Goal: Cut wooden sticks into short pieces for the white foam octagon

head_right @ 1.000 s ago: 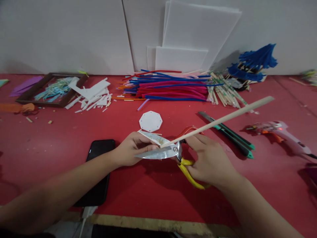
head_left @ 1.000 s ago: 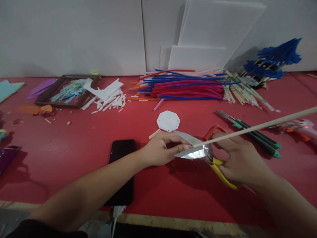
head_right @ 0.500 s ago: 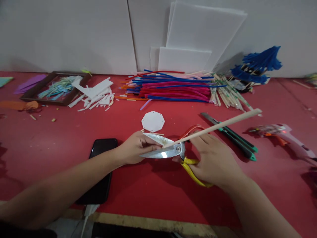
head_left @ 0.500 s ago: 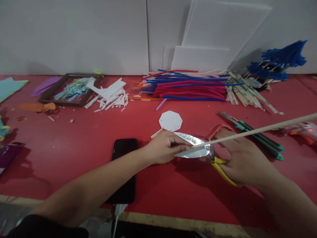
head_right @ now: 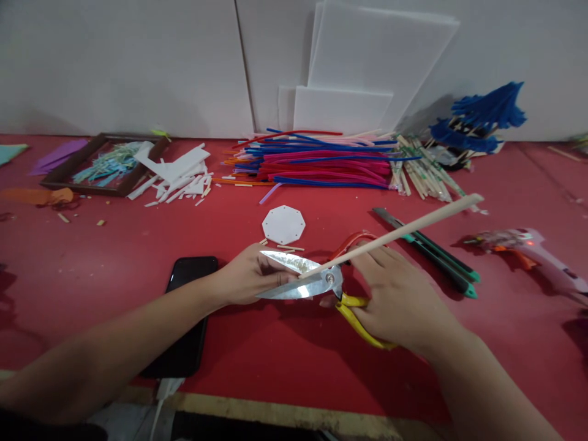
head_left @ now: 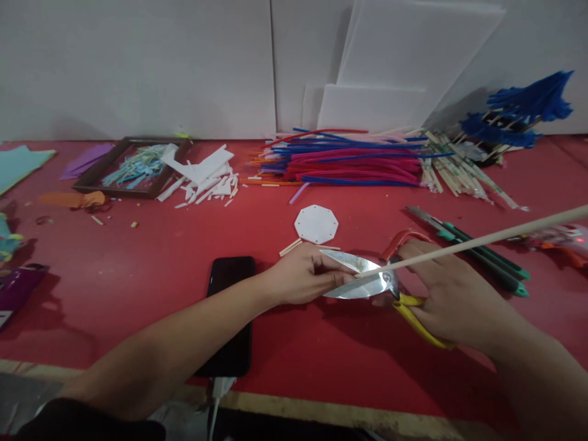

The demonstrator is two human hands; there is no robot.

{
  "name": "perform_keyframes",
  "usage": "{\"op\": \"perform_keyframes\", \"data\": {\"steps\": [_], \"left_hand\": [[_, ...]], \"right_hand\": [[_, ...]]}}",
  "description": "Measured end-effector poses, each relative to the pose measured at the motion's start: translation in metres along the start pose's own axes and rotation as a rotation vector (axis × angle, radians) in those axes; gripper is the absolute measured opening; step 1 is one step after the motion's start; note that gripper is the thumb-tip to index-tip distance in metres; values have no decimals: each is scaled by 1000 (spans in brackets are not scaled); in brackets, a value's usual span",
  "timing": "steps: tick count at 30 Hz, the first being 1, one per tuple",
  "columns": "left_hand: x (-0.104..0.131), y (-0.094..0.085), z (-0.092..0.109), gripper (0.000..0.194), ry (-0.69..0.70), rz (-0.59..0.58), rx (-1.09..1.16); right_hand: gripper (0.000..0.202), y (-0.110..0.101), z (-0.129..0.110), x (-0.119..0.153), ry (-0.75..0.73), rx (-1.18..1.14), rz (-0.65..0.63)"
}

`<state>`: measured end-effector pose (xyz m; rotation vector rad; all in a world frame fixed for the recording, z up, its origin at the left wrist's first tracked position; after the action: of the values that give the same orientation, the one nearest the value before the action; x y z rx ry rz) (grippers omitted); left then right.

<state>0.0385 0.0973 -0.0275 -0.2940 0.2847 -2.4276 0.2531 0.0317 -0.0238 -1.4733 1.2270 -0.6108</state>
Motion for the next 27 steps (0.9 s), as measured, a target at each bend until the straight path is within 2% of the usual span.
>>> {"op": "perform_keyframes", "data": {"steps": [3,10,18,27], "left_hand": [[0,-1,1,17,-4,-22,29],[0,-3,3,12,-7,-5,109],[-1,-2,0,11,17,-1,101],[-1,-1,0,10,12,17,102]], "right_hand": [[27,0,-1,1,-65,42,-24],[35,2,-2,1,-61,34,-25],[28,3,-2,0,-46,-37,0],[25,2,-4,-2,-34,-65,-32]]}}
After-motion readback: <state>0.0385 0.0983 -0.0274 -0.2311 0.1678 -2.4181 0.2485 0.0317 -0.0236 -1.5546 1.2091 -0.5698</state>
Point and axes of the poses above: each hand's wrist, its own x-axis away from the middle knuckle, its own y-axis out of the palm, z = x × y, the point moved 2 cm from there along -x, towards the middle knuckle, and after that the axes turned 8 degrees about -x, right-handed, at the moved point
